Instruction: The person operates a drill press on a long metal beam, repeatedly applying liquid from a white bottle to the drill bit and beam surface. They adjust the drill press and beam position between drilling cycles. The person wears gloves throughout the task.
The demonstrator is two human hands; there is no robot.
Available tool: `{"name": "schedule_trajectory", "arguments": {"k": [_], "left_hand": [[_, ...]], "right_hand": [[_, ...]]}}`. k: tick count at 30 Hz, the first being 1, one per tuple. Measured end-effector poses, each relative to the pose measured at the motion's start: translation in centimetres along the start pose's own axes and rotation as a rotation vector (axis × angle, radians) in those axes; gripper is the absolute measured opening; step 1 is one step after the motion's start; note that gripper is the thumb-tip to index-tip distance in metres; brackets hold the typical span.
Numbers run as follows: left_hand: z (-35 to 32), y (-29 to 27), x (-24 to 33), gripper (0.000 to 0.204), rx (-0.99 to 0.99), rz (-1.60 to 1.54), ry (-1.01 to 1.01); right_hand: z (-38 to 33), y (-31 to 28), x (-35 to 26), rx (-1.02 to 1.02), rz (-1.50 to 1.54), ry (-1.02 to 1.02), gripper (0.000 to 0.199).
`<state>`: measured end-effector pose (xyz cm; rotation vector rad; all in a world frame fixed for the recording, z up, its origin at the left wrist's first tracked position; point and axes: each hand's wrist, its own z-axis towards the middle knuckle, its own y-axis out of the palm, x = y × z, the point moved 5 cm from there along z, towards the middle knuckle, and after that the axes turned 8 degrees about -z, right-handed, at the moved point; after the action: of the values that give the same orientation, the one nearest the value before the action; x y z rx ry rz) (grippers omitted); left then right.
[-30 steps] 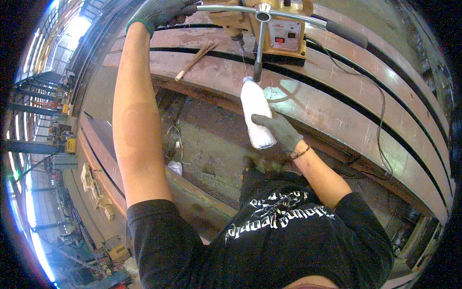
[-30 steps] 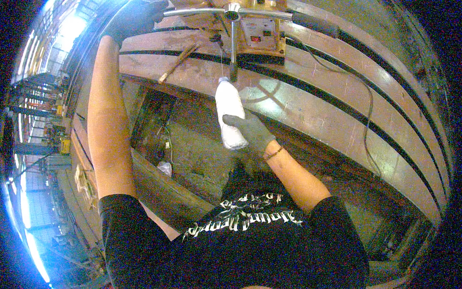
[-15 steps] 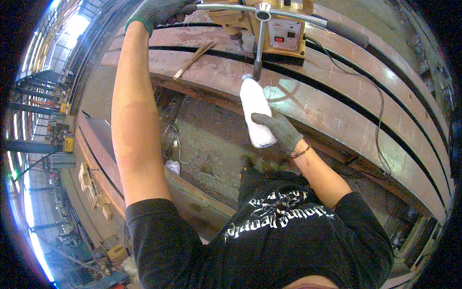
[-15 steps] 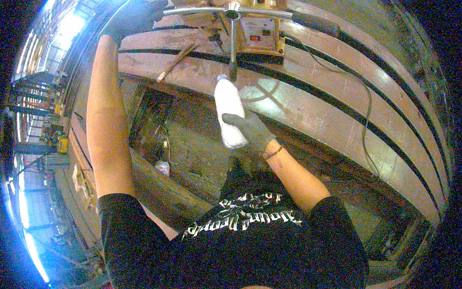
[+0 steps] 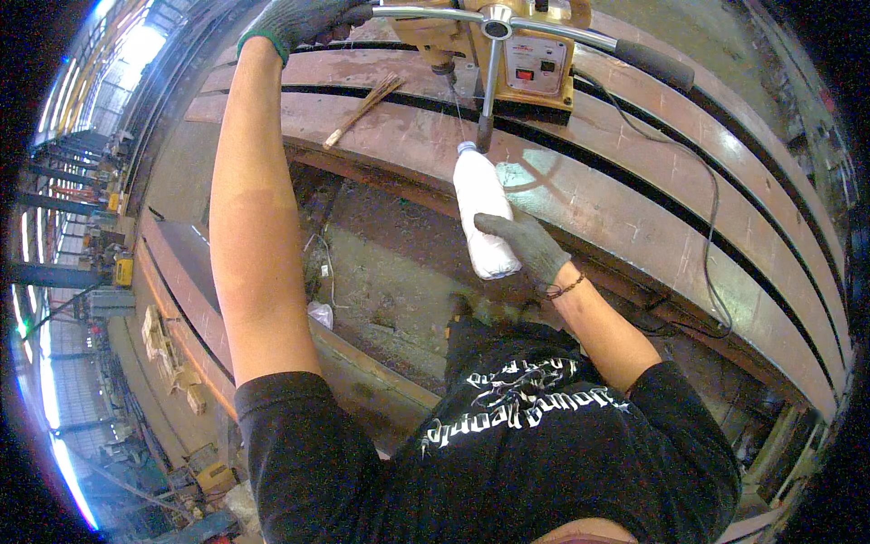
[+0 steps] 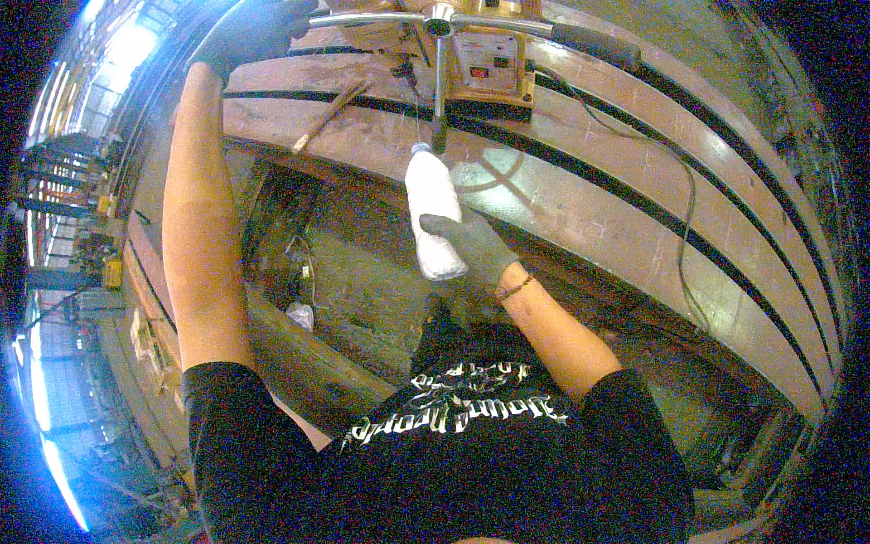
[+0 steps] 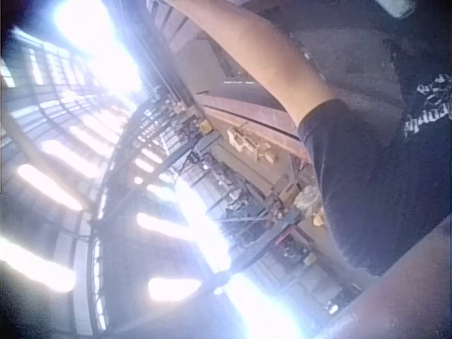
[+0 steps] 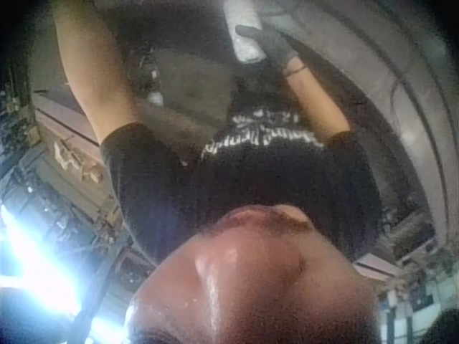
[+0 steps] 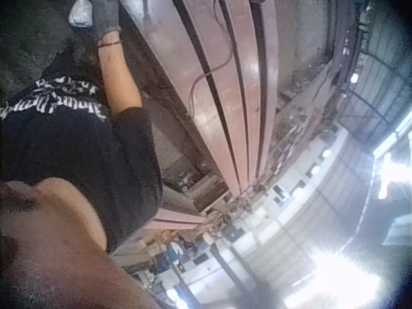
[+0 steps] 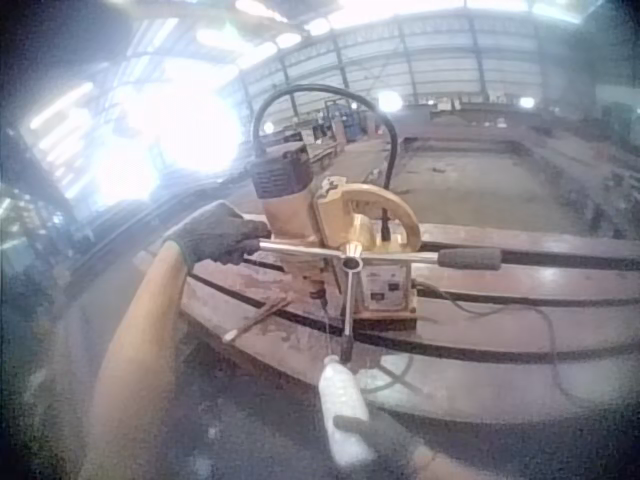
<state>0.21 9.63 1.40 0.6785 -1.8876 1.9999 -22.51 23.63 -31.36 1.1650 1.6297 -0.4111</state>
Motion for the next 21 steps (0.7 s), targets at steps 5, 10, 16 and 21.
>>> {"name": "schedule_trajectory", "arguments": {"k": [5,10,16,21], "left_hand": [[0.1,-0.2,-0.7,0.04,-0.029,-0.025,0.044],[0.7,0.5,-0.5,0.036,-0.015,-0.067,0.036],[-3.6,-3.4,0.8,0.037,0.39,-0.301,0.418],[-13.9,-3.5,4.7,0.038,0.504,-0.079,0.838]], "right_hand": [[-0.4,0.1,-0.5,0.006,-0.04,0.007,0.059],[-0.8,-0.1,-1.0,0.021,-0.015,-0.046,0.058],[0.2,0.6,0.4,-0.066,0.003,0.017,0.058],[0.1,-0.4,0.1,-0.037,-0.087,0.067,0.055]]}}
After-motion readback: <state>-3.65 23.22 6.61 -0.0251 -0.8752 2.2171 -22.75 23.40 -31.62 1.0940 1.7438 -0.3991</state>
